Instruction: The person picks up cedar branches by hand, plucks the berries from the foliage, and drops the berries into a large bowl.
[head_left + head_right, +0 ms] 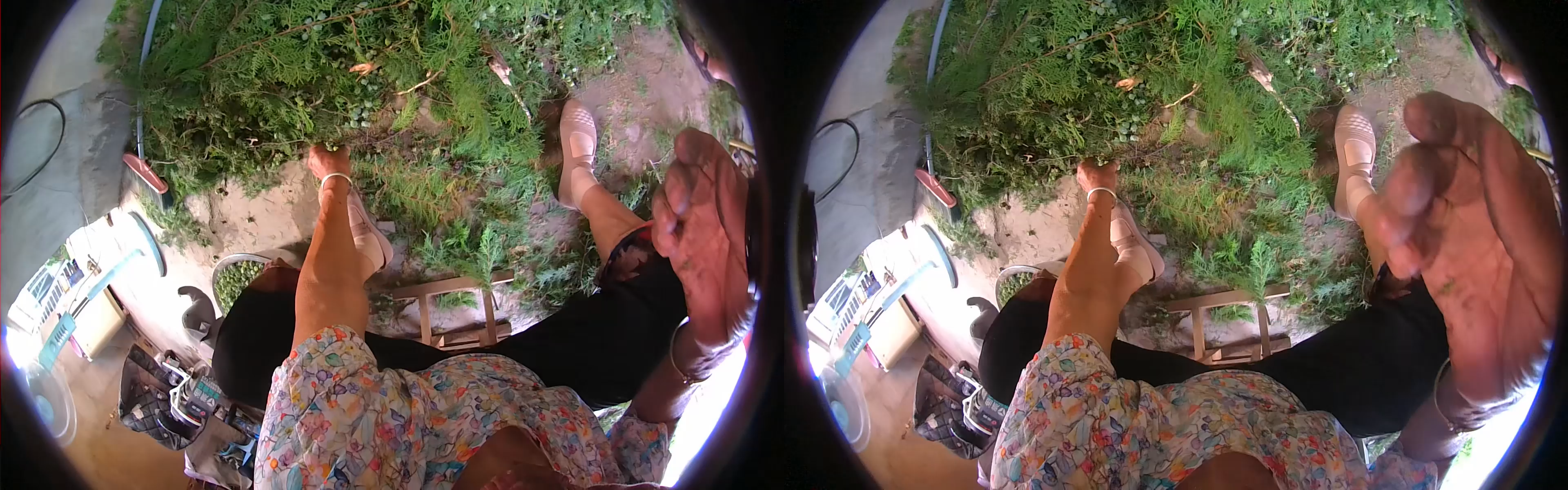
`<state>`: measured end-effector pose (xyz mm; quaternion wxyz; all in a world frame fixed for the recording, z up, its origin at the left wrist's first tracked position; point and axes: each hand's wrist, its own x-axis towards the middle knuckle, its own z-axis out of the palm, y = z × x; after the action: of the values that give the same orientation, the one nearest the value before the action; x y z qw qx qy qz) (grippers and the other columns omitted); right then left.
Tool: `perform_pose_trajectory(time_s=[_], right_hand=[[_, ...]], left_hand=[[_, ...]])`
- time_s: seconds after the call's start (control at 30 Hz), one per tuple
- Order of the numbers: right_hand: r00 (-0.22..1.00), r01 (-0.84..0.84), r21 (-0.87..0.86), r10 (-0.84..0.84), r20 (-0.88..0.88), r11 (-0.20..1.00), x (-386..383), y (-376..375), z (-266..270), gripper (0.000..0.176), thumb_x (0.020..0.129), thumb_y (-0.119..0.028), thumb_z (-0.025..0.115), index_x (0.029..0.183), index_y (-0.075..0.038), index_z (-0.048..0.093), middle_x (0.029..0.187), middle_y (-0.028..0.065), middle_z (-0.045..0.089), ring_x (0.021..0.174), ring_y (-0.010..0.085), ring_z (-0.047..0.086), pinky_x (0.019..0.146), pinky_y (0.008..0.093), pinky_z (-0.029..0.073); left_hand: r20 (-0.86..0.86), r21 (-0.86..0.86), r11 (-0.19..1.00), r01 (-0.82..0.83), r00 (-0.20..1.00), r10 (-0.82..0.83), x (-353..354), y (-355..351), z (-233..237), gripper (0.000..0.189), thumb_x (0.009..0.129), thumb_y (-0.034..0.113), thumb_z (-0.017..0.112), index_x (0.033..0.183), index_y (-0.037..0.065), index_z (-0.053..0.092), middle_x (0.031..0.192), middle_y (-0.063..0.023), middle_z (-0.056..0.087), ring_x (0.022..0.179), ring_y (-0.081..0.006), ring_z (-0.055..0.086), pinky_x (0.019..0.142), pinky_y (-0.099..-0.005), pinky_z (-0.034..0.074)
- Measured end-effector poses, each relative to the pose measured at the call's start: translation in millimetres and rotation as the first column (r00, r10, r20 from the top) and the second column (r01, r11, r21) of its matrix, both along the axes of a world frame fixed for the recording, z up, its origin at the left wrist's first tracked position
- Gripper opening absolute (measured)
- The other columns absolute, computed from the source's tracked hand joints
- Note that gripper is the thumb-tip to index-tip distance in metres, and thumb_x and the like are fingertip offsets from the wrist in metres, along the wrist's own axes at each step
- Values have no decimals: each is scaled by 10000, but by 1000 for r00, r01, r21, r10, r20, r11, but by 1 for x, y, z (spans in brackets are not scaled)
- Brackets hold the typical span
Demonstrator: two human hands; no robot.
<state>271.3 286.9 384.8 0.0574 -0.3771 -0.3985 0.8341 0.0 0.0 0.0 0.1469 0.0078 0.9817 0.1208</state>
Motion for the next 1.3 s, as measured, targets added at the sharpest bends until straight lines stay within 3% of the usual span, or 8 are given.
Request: perform_pose_trajectory(time_s=[0.37,0.5,0.6,0.7,0.9,1.07,1.13,1.3], right_hand=[[990,2,41,-8,142,999,-3,9,-25,364,937,-287,467,1118,8,355,764,77,471,644,169,496,464,211,394],[992,-17,6,16,128,1000,-7,1,-22,348,942,-280,459,1105,12,360,749,70,470,629,164,493,457,207,387],[988,62,170,-85,131,984,-23,-19,-14,303,955,-249,432,1074,20,363,717,62,465,615,152,497,471,201,396],[991,26,181,-49,122,983,-25,-22,-13,290,957,-235,427,1064,26,360,721,70,465,608,140,493,477,200,397],[994,48,151,-63,92,987,-24,-28,-14,283,961,-226,413,1050,39,365,716,78,461,606,146,491,484,202,401],[995,60,139,-70,65,988,-18,-23,-19,273,968,-204,388,1036,59,368,681,123,488,559,181,511,463,227,433],[994,70,128,-79,70,989,-20,-23,-18,271,964,-195,393,1029,67,369,672,139,497,546,192,523,455,240,447],[986,130,135,-142,82,982,-19,-24,-22,283,947,-184,426,1004,88,372,653,174,523,520,218,552,448,276,485]], left_hand=[[-96,-163,953,255,957,-273,-5,1,-29,305,667,239,704,874,37,607,821,-157,638,820,-329,598,771,-390,481],[77,366,929,52,993,-86,-16,-25,-37,189,670,105,660,830,20,605,739,-164,636,645,-310,622,617,-399,519],[707,707,-60,-705,701,95,-14,-36,-12,111,692,-18,595,798,11,579,791,-162,620,713,-286,617,583,-444,527],[802,483,-435,-760,583,-127,6,-50,-4,60,742,12,602,794,20,573,847,-168,616,751,-284,604,610,-409,529],[916,361,-312,-879,397,-61,24,-24,0,106,770,87,674,775,37,581,733,-98,598,624,-249,567,519,-345,473],[409,765,411,-496,867,285,14,15,-50,118,693,-16,684,794,12,630,701,-93,631,561,-195,570,493,-309,446],[-14,537,829,-158,981,196,13,33,-34,161,654,-9,644,811,-10,681,746,-141,669,618,-204,615,611,-299,484],[-149,436,896,-81,976,161,12,58,-23,202,696,65,629,884,16,683,775,-170,664,681,-251,637,643,-334,487]])
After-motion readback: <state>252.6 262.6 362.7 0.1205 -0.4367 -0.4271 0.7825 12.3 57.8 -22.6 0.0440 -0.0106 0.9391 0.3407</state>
